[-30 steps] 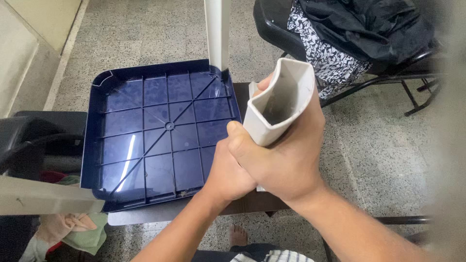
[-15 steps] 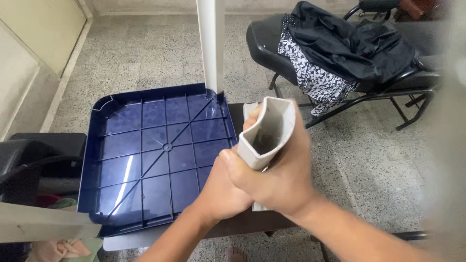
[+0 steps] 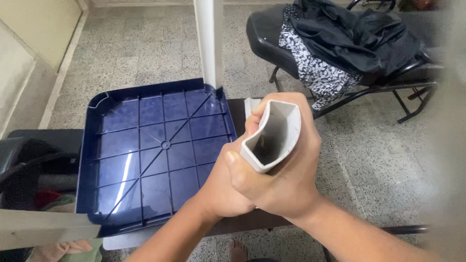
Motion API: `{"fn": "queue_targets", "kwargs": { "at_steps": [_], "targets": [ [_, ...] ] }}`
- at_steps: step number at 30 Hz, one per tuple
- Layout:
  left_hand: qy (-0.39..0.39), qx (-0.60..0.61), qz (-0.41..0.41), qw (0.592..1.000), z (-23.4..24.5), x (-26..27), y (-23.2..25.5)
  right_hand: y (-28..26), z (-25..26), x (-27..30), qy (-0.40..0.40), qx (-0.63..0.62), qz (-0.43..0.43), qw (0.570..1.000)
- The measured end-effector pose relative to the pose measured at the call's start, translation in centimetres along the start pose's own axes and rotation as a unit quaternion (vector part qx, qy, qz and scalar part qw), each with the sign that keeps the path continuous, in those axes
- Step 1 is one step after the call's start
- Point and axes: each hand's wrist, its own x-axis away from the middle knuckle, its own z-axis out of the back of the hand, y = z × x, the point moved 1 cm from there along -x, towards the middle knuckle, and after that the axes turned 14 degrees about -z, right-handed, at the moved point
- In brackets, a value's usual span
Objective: The person inserts four white plastic legs into the corners of a blue plastic tray. They handle each leg one at a time, aligning and pushing it into place, then flip the tray to show the assembled structure.
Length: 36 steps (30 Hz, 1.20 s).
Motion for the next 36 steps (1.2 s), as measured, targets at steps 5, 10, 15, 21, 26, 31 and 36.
{"fn": "queue_targets", "kwargs": {
  "at_steps": [5, 10, 15, 21, 26, 31, 36],
  "targets": [
    [-0.138, 0.066, 0.064, 0.986, 1.7, -1.1, -0.6, -0.3, 0.4, -0.5, -0.019, -0.027, -0.015, 0.999],
    [-0.124, 0.079, 0.054, 0.988, 1.3, -0.5, -1.4, -0.4, 0.5, -0.5, -0.007, -0.018, -0.02, 1.0],
    [-0.078, 0.066, 0.021, 0.995, 0.7, -0.1, -1.4, -0.2, 0.1, 0.1, 0.009, 0.003, -0.017, 1.0],
    [-0.057, 0.119, 0.014, 0.991, 0.3, -0.5, -0.1, -0.9, 0.9, -0.5, -0.061, -0.04, -0.019, 0.997],
    [-0.045, 0.129, 0.064, 0.989, 0.4, -0.1, -0.8, -3.3, 1.6, -1.3, -0.111, -0.097, -0.044, 0.988],
    [-0.062, 0.063, 0.112, 0.99, 0.5, 0.7, -2.0, -7.2, 3.7, -4.9, -0.148, 0.156, 0.09, 0.972],
    [-0.065, 0.061, 0.098, 0.991, 0.5, 0.8, -2.2, -10.1, 2.6, -7.7, -0.207, 0.319, 0.125, 0.916]
  ]
}}
